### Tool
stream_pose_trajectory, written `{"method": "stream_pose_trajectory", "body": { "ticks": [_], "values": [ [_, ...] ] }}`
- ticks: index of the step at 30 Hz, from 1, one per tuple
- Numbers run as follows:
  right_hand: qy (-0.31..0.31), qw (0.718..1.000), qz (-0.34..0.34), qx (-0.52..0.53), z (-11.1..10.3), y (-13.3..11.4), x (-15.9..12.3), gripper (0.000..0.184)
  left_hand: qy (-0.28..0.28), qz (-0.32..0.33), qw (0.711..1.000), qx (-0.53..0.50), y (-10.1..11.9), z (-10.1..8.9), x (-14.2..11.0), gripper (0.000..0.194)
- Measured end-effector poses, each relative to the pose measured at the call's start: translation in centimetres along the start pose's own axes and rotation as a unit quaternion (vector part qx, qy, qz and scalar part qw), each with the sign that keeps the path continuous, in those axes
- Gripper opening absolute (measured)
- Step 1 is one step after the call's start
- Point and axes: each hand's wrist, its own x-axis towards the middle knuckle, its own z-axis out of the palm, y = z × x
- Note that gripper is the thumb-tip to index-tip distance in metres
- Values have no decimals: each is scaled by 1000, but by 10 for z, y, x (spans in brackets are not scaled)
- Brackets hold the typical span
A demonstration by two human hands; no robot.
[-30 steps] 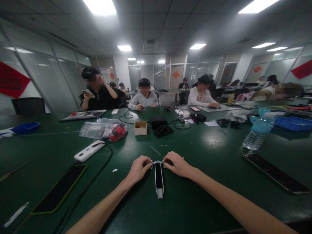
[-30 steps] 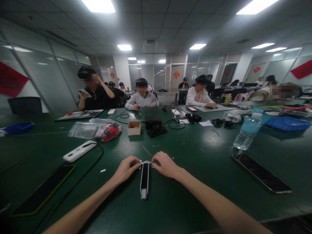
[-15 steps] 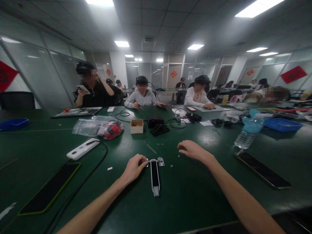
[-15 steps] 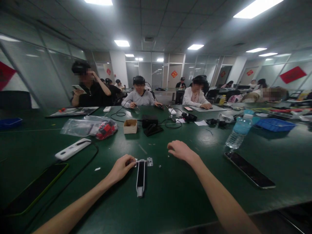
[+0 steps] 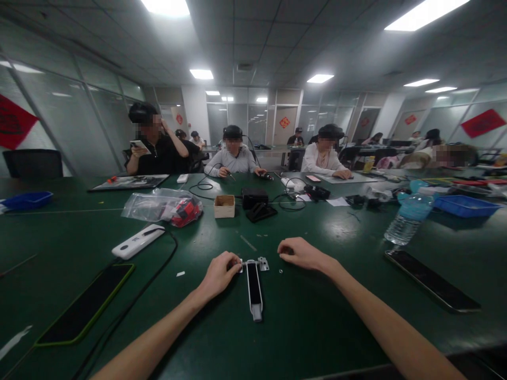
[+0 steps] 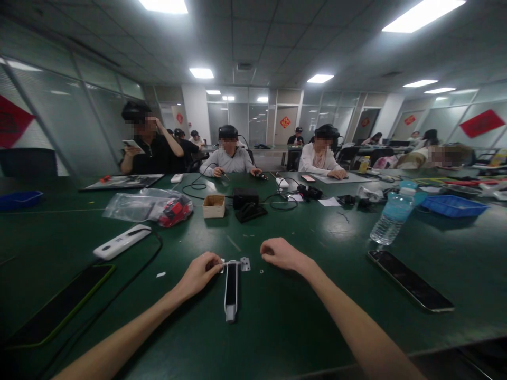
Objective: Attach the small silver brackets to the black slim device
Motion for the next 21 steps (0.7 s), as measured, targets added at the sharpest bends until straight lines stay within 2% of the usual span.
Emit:
{"method": "stream_pose_trajectory", "body": {
  "ticks": [4,8,21],
  "values": [
    [33,997,-39,51,25,-20,6,17,7,5,1000,-1,1,0,-1,16],
    [61,995,-47,67,44,-28,11,13,9,6,1000,0,0,1,-1,17],
    [73,992,-39,93,46,-29,10,17,4,7,1000,16,-2,2,0,13]
  ]
}}
